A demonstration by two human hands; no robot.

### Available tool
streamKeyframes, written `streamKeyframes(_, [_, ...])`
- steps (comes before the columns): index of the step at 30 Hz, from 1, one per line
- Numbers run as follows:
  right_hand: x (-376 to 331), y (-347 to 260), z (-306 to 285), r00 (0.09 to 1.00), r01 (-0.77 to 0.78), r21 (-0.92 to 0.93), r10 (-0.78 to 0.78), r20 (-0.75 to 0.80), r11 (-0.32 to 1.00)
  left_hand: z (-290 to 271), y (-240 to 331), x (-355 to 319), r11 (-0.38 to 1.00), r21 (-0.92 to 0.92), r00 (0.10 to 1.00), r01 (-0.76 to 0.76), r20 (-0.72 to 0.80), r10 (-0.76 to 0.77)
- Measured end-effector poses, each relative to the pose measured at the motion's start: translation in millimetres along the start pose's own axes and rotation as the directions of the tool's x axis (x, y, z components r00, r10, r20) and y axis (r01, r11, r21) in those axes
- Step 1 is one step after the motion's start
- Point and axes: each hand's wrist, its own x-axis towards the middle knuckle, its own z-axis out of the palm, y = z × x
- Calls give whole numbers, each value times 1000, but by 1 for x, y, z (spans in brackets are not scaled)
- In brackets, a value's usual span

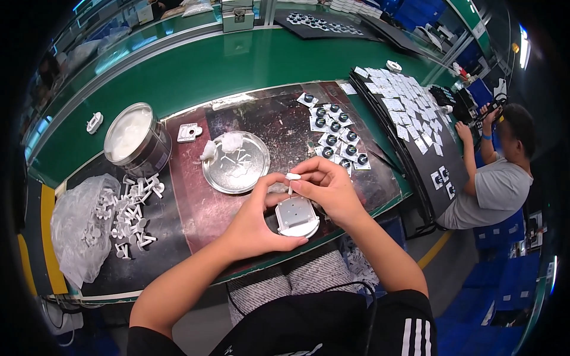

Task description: Assembling small plastic and metal components for light fixtures on a production line.

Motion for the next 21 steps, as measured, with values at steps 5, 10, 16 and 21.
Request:
streamKeyframes(5, [0, 0, 1, 1000, -15, 24, 15, 4, 1000, 0, 1, 0, 1000, 25, 1000, -9, -4, 9])
streamKeyframes(10, [1, -1, -3, 999, -31, 16, 31, 7, 999, 0, 1, 0, 999, 30, 1000, -17, -1, 17])
streamKeyframes(16, [0, -3, -1, 999, -35, 43, 34, 21, 998, 0, -2, 0, 999, 21, 1000, -28, -4, 29])
streamKeyframes(21, [0, -3, -2, 999, -30, 11, 30, 24, 999, 0, 0, 1, 999, 41, 999, -32, -3, 32])
